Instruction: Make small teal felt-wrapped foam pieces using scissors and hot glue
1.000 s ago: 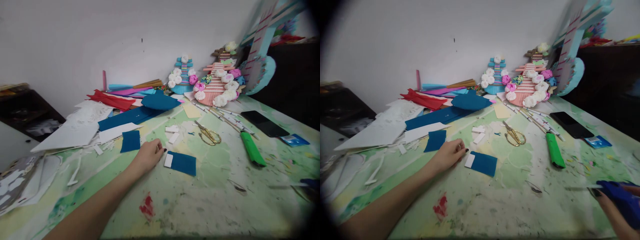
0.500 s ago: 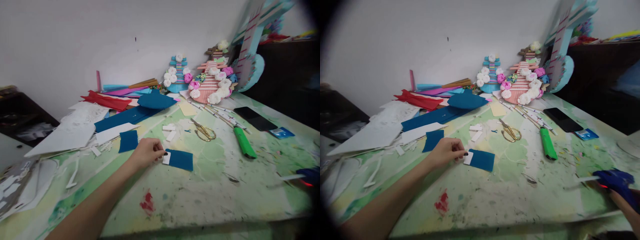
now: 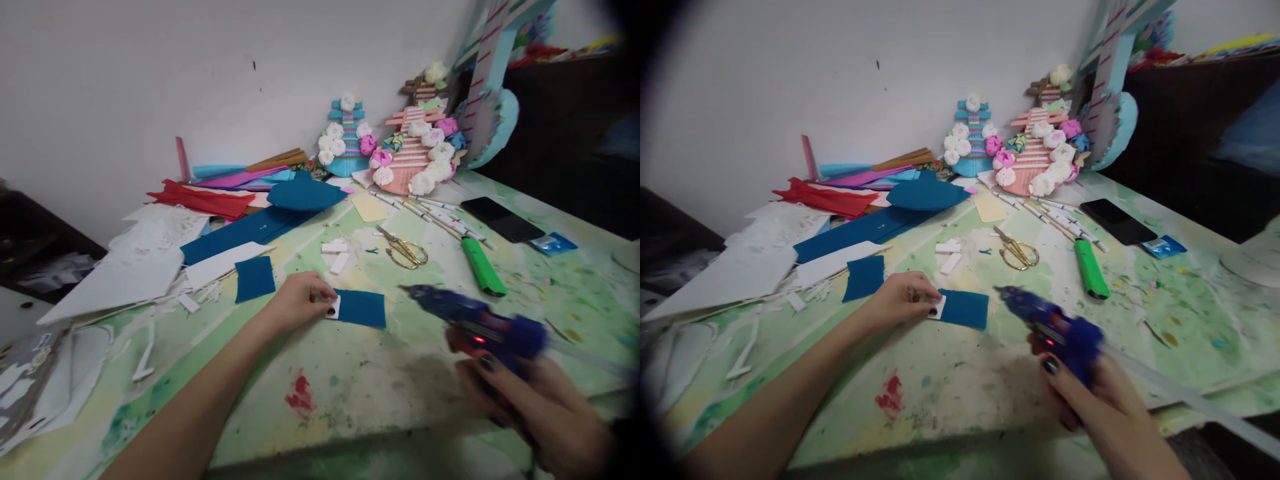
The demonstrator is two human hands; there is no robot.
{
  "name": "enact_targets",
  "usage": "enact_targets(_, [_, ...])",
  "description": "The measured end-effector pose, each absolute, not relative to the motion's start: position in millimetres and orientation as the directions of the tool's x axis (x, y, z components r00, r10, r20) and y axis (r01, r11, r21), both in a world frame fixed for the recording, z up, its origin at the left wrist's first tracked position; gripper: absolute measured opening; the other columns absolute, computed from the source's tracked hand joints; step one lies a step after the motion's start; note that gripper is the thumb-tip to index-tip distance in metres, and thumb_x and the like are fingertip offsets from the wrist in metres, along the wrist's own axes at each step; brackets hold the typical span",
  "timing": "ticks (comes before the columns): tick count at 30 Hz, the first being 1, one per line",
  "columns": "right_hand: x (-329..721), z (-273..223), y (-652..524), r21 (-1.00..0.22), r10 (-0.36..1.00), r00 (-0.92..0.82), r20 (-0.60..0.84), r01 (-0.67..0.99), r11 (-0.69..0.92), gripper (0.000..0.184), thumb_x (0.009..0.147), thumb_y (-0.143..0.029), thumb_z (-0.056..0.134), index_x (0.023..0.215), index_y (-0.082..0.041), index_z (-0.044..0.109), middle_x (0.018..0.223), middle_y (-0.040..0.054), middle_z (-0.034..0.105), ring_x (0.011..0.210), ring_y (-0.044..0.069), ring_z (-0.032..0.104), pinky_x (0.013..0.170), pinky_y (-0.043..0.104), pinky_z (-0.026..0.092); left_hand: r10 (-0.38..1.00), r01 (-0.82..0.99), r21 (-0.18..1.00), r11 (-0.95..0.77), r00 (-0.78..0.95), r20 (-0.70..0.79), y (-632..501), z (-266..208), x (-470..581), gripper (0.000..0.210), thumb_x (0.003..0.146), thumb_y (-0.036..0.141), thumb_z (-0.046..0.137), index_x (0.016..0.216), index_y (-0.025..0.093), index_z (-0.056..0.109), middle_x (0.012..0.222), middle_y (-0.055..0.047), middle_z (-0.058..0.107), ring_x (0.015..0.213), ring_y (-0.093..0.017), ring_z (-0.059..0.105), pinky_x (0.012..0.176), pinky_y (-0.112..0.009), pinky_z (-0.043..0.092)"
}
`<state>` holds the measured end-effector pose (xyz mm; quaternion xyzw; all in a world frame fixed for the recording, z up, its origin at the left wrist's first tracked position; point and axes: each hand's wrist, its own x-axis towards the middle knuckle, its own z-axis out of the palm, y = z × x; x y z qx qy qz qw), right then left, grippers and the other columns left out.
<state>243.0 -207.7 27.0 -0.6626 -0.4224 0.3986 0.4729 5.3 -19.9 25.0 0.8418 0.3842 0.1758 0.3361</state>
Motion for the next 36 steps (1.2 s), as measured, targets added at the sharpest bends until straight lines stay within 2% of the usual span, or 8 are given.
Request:
enact_targets(2, [232, 30, -185, -0.953, 0.974, 0.133, -0.184, 0.219, -0.21, 0.045, 0.086, -0.057, 0.049, 0.067, -0.017, 0.056, 0.044, -0.0019, 0.047, 0.042, 0.012, 0.045, 0.044, 0.024, 0.036, 0.767, 0.535, 0.706, -0.463, 0.642, 0.017, -19, 23, 5, 0.014, 0.071, 0.021, 0.068, 0.084, 0.02, 0.075, 0.084, -0.005, 0.069, 0.067, -0.013, 0.056, 0.063, -0.025, 0.044])
enact_targets(3, [227, 31, -175, -0.946, 0.976, 0.1, -0.192, 0.247, -0.211, 0.047, 0.086, -0.057, 0.047, 0.062, -0.018, 0.053, 0.043, -0.0005, 0.05, 0.041, 0.012, 0.047, 0.044, 0.024, 0.036, 0.769, 0.537, 0.711, -0.455, 0.639, 0.009, -18, 22, 5, 0.014, 0.071, 0.021, 0.068, 0.084, 0.02, 0.075, 0.084, -0.005, 0.07, 0.066, -0.013, 0.056, 0.063, -0.025, 0.044])
enact_targets(5, [218, 30, -159, -0.922, 0.976, 0.069, -0.205, 0.321, -0.216, 0.047, 0.087, -0.053, 0.044, 0.056, -0.019, 0.05, 0.044, 0.0023, 0.055, 0.041, 0.013, 0.051, 0.045, 0.024, 0.037, 0.781, 0.545, 0.719, -0.432, 0.624, -0.004, -18, 20, 5, 0.015, 0.069, 0.021, 0.07, 0.083, 0.019, 0.075, 0.081, -0.004, 0.07, 0.064, -0.012, 0.055, 0.062, -0.025, 0.043])
enact_targets(9, [207, 25, -150, -0.863, 0.975, 0.063, -0.214, 0.455, -0.219, 0.053, 0.091, -0.045, 0.04, 0.044, -0.02, 0.046, 0.04, 0.0034, 0.055, 0.04, 0.013, 0.052, 0.047, 0.023, 0.038, 0.8, 0.565, 0.73, -0.385, 0.598, -0.041, -16, 18, 5, 0.016, 0.068, 0.021, 0.071, 0.083, 0.019, 0.075, 0.077, -0.004, 0.07, 0.062, -0.012, 0.054, 0.06, -0.024, 0.042])
enact_targets(22, [199, 22, -146, -0.834, 0.975, 0.077, -0.21, 0.506, -0.219, 0.049, 0.091, -0.047, 0.04, 0.05, -0.021, 0.043, 0.039, 0.0004, 0.051, 0.039, 0.012, 0.048, 0.044, 0.023, 0.035, 0.803, 0.562, 0.778, -0.28, 0.581, -0.131, -16, 20, 6, 0.016, 0.067, 0.022, 0.072, 0.082, 0.017, 0.074, 0.072, -0.003, 0.068, 0.056, -0.01, 0.049, 0.055, -0.023, 0.039])
enact_targets(32, [200, 21, -145, -0.779, 0.978, 0.07, -0.199, 0.594, -0.201, 0.046, 0.09, -0.046, 0.039, 0.05, -0.022, 0.037, 0.041, 0.0007, 0.049, 0.042, 0.013, 0.047, 0.044, 0.025, 0.032, 0.801, 0.566, 0.774, -0.284, 0.584, -0.133, -15, 20, 6, 0.017, 0.066, 0.024, 0.072, 0.082, 0.018, 0.073, 0.072, -0.002, 0.067, 0.057, -0.01, 0.048, 0.056, -0.023, 0.038])
enact_targets(36, [201, 16, -149, -0.779, 0.988, 0.043, -0.149, 0.61, -0.144, 0.042, 0.091, -0.045, 0.038, 0.057, -0.021, 0.042, 0.042, -0.0013, 0.049, 0.042, 0.012, 0.044, 0.043, 0.024, 0.031, 0.805, 0.568, 0.78, -0.263, 0.574, -0.147, -16, 21, 7, 0.017, 0.065, 0.023, 0.071, 0.081, 0.017, 0.073, 0.07, -0.002, 0.066, 0.055, -0.009, 0.046, 0.054, -0.023, 0.037])
